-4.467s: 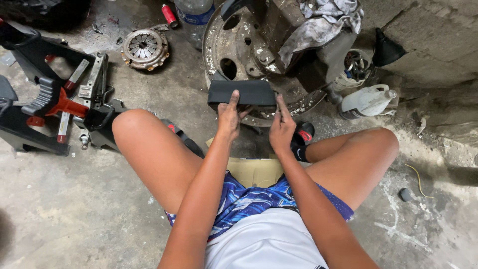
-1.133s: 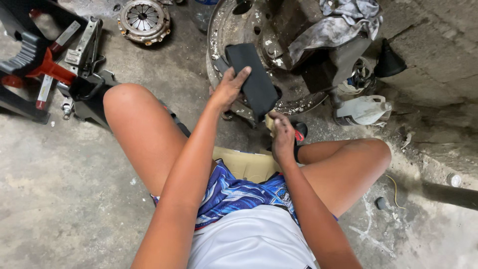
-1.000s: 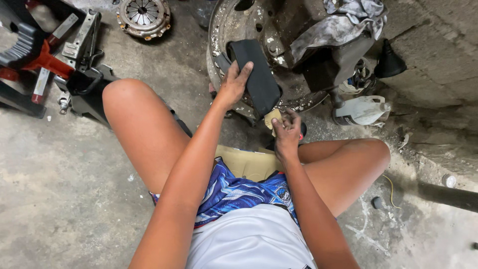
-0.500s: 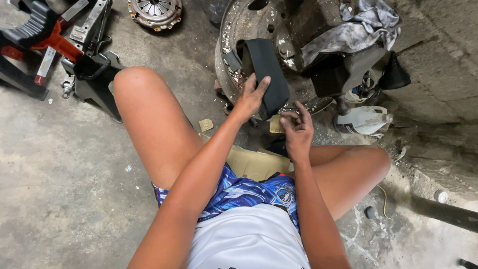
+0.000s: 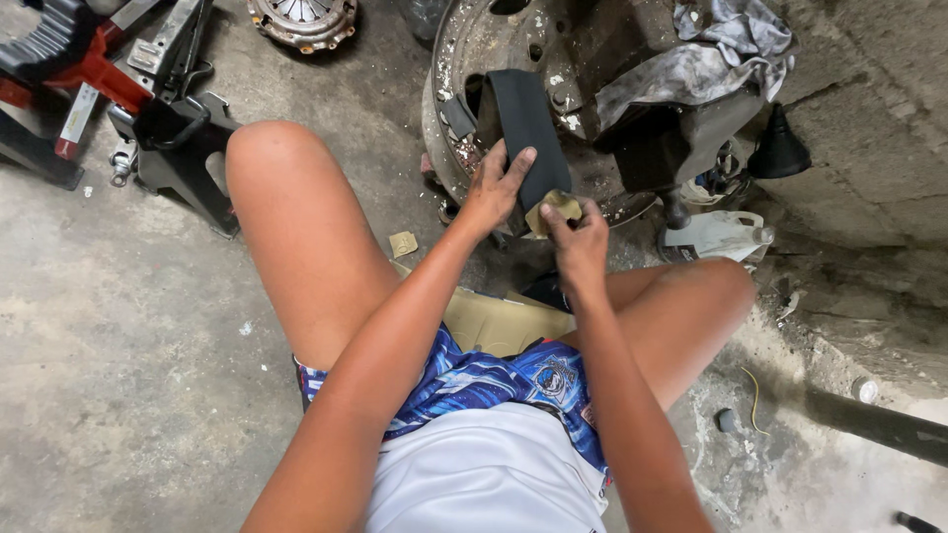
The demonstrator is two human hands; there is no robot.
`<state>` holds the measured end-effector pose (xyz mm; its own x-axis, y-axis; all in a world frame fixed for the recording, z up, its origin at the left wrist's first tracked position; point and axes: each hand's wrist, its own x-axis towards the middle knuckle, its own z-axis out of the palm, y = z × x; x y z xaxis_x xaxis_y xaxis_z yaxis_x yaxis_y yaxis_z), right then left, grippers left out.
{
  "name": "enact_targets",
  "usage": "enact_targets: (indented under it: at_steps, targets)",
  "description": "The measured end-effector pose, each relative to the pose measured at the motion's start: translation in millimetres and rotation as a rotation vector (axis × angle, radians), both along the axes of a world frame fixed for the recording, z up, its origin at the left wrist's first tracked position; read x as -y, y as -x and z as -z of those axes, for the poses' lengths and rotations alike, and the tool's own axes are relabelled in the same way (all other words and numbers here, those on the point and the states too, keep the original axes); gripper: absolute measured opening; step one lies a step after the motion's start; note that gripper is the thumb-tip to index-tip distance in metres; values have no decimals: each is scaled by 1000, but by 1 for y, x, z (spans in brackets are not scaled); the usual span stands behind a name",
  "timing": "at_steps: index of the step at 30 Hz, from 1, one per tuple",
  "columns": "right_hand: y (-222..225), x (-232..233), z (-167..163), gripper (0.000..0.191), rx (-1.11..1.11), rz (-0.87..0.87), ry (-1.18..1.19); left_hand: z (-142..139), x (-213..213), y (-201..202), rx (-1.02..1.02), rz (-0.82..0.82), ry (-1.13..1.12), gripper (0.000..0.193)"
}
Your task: The person sits on a low stool and sands a black plastic car part using a sanding block. They repeatedly rub the surface of the part, occasionally wiping it with a cloth to remove dust, and continue sanding different areas of the same object.
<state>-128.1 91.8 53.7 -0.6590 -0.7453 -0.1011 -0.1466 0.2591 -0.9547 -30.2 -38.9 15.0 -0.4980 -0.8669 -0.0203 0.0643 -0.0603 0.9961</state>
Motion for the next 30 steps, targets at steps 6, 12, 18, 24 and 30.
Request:
enact_targets:
  at_steps: [6,12,18,24,30]
  targets:
    - [-25,10,22,22,-202,130,218,1,-3,5,34,-27,36,55]
    - [-21,12,32,25,-132,139,263,-2,0,5,45,-34,78,51]
    - [-28,-3,54,29,-57,167,278,-3,-1,4,17,-44,44,47]
    - [-33,-9,36,31,-142,194,182,-3,-1,2,-75,-32,63,46]
    - [-23,0,25,25,-203,97,194,-2,1,-2,-71,8,14,45]
